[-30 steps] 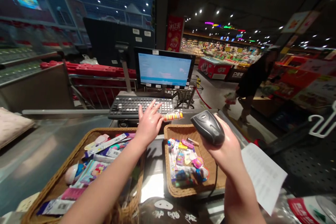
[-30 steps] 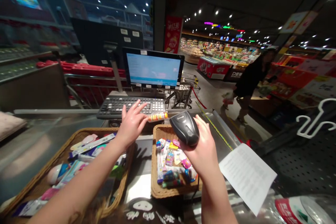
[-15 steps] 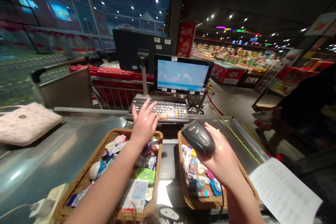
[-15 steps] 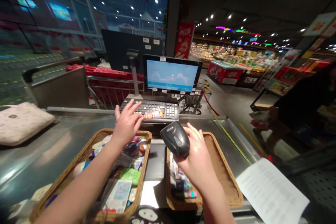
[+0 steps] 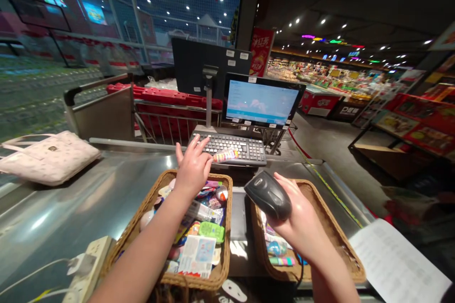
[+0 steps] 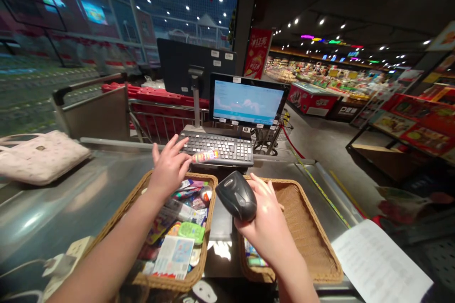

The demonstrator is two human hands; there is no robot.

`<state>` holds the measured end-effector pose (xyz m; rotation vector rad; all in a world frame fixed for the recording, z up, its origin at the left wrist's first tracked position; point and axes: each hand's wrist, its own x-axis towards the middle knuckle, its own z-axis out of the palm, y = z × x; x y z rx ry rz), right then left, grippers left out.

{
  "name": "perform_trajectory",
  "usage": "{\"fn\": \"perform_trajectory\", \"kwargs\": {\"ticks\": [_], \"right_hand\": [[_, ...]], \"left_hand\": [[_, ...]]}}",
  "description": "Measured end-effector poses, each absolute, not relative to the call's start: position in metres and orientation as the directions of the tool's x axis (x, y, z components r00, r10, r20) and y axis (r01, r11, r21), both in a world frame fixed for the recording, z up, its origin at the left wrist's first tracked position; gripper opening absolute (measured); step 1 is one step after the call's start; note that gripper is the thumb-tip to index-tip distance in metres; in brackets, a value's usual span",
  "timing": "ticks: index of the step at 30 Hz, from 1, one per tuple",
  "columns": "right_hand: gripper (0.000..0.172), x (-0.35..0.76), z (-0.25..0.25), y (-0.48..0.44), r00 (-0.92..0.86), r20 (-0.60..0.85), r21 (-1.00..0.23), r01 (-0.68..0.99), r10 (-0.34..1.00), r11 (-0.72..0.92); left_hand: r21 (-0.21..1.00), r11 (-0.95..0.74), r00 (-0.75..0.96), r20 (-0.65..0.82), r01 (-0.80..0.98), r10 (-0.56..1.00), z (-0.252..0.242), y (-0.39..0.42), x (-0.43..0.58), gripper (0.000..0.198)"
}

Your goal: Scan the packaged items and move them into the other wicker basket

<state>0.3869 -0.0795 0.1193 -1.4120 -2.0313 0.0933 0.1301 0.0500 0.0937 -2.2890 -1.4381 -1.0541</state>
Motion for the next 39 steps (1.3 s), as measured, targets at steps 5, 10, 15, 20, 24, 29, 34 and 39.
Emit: {"fn": "perform_trajectory", "kwargs": {"ticks": [5,10,15,20,24,29,34,39], "right_hand": [[0.047,0.378,0.119,-0.085,-0.222,0.454,-0.424,0.798,0.863,0.428],[0.046,0.37,0.116,-0.088,-0.242,0.444,-0.423,0.792,0.863,0.44],[0.05,0.361,0.11,-0.088,-0.288,0.434,-0.402,0.786,0.854,0.469],[0.043,0.349,0.109,-0.087,-0.31,0.455,-0.409,0.76,0.835,0.505],[0.04,0.34,0.108,-0.087,-0.317,0.439,-0.429,0.748,0.841,0.506],[0.034,0.331,0.105,-0.088,-0.321,0.413,-0.454,0.739,0.852,0.498],[0.034,0.325,0.104,-0.087,-0.327,0.404,-0.458,0.736,0.854,0.498],[0.037,0.321,0.102,-0.086,-0.326,0.384,-0.477,0.731,0.864,0.488]], "left_hand": [[0.207,-0.475,0.235,0.662,0.856,0.712,0.09,0.042,0.117,0.021],[0.214,-0.455,0.234,0.63,0.864,0.741,0.084,0.03,0.101,0.02],[0.231,-0.444,0.244,0.58,0.866,0.777,0.077,0.015,0.082,0.02],[0.251,-0.423,0.253,0.508,0.871,0.823,0.067,0.001,0.061,0.02],[0.261,-0.411,0.256,0.47,0.874,0.845,0.055,-0.009,0.045,0.021],[0.267,-0.394,0.27,0.401,0.88,0.875,0.043,-0.02,0.024,0.022],[0.333,-0.401,0.342,0.223,0.853,0.913,0.03,-0.033,-0.002,0.025],[0.383,-0.4,0.388,0.112,0.833,0.915,0.012,-0.043,-0.023,0.023]]}}
